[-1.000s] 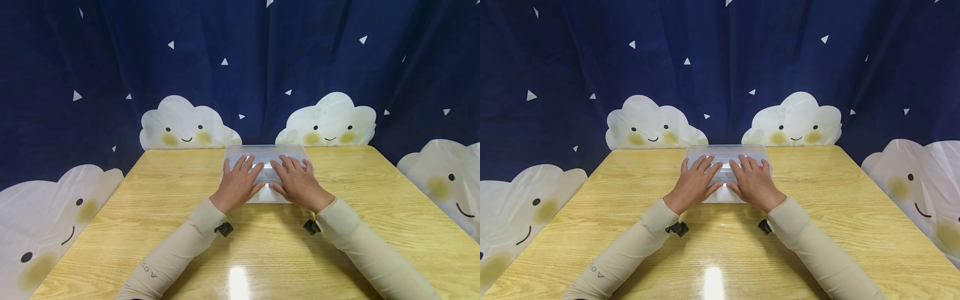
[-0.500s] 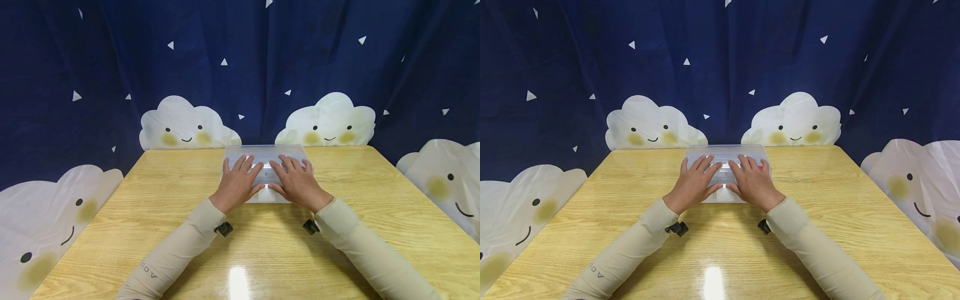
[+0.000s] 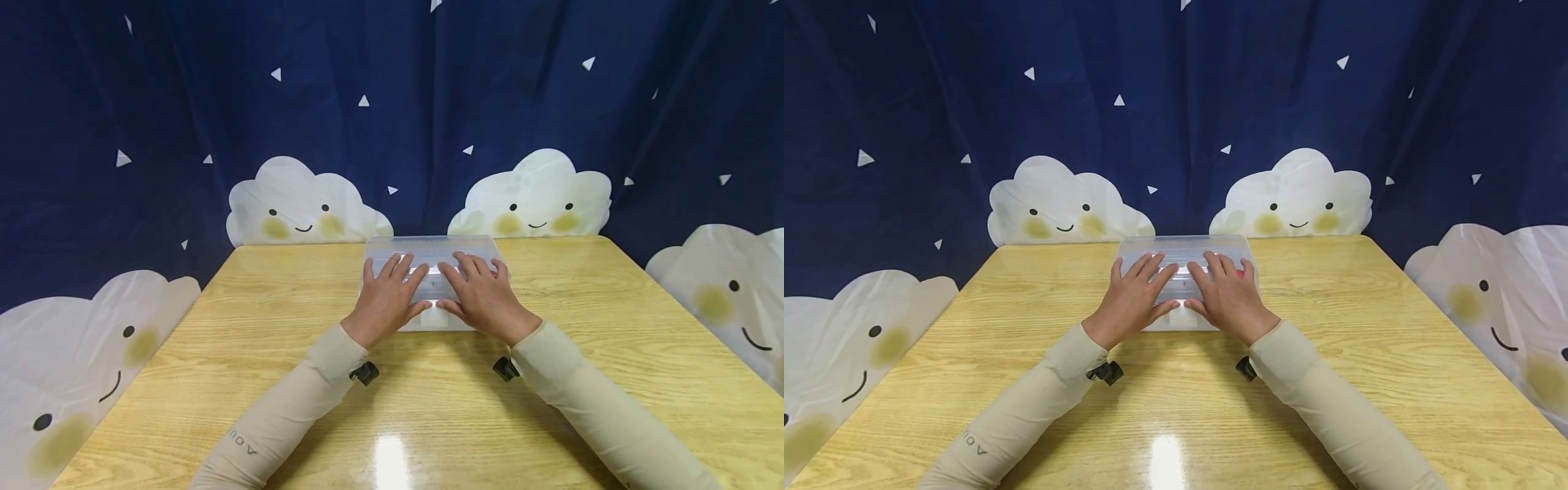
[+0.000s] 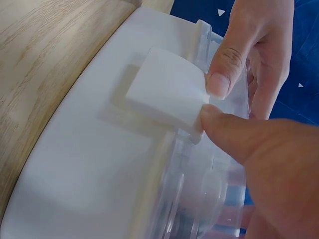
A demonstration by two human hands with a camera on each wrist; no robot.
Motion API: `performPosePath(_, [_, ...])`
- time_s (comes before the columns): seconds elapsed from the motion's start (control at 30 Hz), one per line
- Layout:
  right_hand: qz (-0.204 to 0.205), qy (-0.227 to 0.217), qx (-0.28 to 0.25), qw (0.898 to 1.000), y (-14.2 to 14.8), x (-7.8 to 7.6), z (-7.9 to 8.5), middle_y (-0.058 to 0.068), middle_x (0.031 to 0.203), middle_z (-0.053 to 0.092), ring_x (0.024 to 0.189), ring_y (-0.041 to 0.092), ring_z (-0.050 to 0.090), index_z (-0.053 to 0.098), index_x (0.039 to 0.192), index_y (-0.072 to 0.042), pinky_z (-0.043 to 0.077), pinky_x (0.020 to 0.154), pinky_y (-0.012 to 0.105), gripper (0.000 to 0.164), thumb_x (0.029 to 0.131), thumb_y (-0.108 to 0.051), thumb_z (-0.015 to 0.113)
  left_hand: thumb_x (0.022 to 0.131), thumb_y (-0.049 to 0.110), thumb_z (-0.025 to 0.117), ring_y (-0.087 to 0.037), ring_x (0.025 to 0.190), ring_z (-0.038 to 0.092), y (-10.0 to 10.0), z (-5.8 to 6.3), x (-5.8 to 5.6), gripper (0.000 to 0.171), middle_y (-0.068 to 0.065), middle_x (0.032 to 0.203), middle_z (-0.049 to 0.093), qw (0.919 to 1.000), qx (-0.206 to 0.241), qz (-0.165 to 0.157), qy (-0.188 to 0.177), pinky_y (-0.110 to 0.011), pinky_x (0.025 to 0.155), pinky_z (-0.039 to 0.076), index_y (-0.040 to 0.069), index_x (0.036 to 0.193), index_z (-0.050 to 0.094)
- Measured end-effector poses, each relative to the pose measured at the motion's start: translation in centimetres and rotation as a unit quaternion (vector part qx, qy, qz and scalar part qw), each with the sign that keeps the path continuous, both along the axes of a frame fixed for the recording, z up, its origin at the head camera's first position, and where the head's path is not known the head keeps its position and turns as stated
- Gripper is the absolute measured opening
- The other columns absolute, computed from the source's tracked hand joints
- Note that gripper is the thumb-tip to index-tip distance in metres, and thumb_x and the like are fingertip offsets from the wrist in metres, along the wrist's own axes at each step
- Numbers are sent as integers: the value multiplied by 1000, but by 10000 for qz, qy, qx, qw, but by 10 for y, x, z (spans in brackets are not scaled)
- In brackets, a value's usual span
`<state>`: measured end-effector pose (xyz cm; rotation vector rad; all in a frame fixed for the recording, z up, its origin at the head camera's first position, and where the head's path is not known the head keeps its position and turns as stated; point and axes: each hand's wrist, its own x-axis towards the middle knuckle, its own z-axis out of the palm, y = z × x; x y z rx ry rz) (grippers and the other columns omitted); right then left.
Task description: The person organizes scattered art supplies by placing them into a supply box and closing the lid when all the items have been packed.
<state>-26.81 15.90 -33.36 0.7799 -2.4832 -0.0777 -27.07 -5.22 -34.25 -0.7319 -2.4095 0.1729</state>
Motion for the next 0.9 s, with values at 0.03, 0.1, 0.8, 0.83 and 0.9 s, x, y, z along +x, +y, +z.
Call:
performPosePath(0.03, [-16,-11,5,10000,0,0,0,22,137,47,118,39,49,52,136,-10,36,93,66,66,87,-53,64,90,59,55,-29,131,45,0,0,0,63,-11,144,47,10000,7,-6,16,-68,97,37,22,139,49])
performPosePath(0.1, [-35,-32,-1,10000,0,0,0,22,138,46,119,39,49,52,136,-11,35,94,66,66,87,-53,64,90,59,56,-29,131,45,0,1,0,63,-11,144,47,10000,20,-10,15,-68,97,37,21,139,50])
performPosePath(0.8, [-26,-137,-8,9999,-2,0,0,23,138,45,119,41,48,50,135,-9,35,92,67,79,77,-58,72,75,66,69,-31,132,43,1,0,0,84,-13,145,45,9999,45,-12,-128,-69,96,35,18,140,48])
performPosePath(0.83, [-34,-144,-12,9999,-2,0,0,23,138,45,120,41,47,49,136,-9,35,93,68,82,75,-59,74,74,67,69,-31,132,43,1,0,0,85,-13,145,45,9999,39,5,-134,-69,96,35,18,140,48])
performPosePath(0.9, [-47,-149,-23,9999,-3,0,-2,24,139,44,121,42,45,48,136,-8,33,93,69,88,71,-60,77,72,67,71,-32,132,42,2,-1,-1,87,-13,145,45,9999,21,44,-152,-70,96,35,18,140,47])
